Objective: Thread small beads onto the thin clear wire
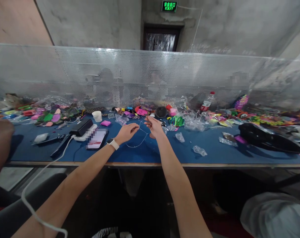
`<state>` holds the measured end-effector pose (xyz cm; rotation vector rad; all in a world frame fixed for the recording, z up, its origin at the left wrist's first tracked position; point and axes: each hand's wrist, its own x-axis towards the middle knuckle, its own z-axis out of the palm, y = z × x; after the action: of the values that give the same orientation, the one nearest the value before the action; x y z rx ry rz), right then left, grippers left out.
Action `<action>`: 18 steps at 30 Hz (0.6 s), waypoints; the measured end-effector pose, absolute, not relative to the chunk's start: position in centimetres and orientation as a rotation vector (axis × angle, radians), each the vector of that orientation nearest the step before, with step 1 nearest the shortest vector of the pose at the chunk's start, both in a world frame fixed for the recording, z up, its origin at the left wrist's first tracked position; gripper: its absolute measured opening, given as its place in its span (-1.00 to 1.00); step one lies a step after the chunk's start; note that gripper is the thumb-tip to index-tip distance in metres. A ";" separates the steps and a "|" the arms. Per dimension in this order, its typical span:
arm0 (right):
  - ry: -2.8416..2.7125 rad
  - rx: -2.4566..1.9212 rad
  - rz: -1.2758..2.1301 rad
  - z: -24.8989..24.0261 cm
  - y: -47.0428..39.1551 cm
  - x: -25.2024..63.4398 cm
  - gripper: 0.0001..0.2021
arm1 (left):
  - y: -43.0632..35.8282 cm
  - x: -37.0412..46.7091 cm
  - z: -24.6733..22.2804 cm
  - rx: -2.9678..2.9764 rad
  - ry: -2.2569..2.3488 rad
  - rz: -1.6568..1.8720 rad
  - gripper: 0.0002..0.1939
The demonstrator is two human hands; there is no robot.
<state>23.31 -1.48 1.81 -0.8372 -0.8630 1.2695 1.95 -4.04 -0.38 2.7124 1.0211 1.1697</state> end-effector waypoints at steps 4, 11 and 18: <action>-0.963 -0.862 1.250 2.1 -2.1 22.6 -0.65 | -3.3 2.1 -0.6 2.551 1.078 1.322 -0.80; -1.269 -0.887 1.192 0.9 -2.6 20.8 -0.50 | -2.1 1.2 -0.8 2.266 1.270 1.608 -0.79; -1.161 -0.850 1.088 -0.2 -2.8 18.6 -0.48 | -2.6 1.4 -0.8 2.347 1.254 1.572 -0.82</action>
<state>18.61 -2.83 -0.16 -0.8498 -1.1607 1.0881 1.42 -2.58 -0.78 2.3473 1.2538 1.5715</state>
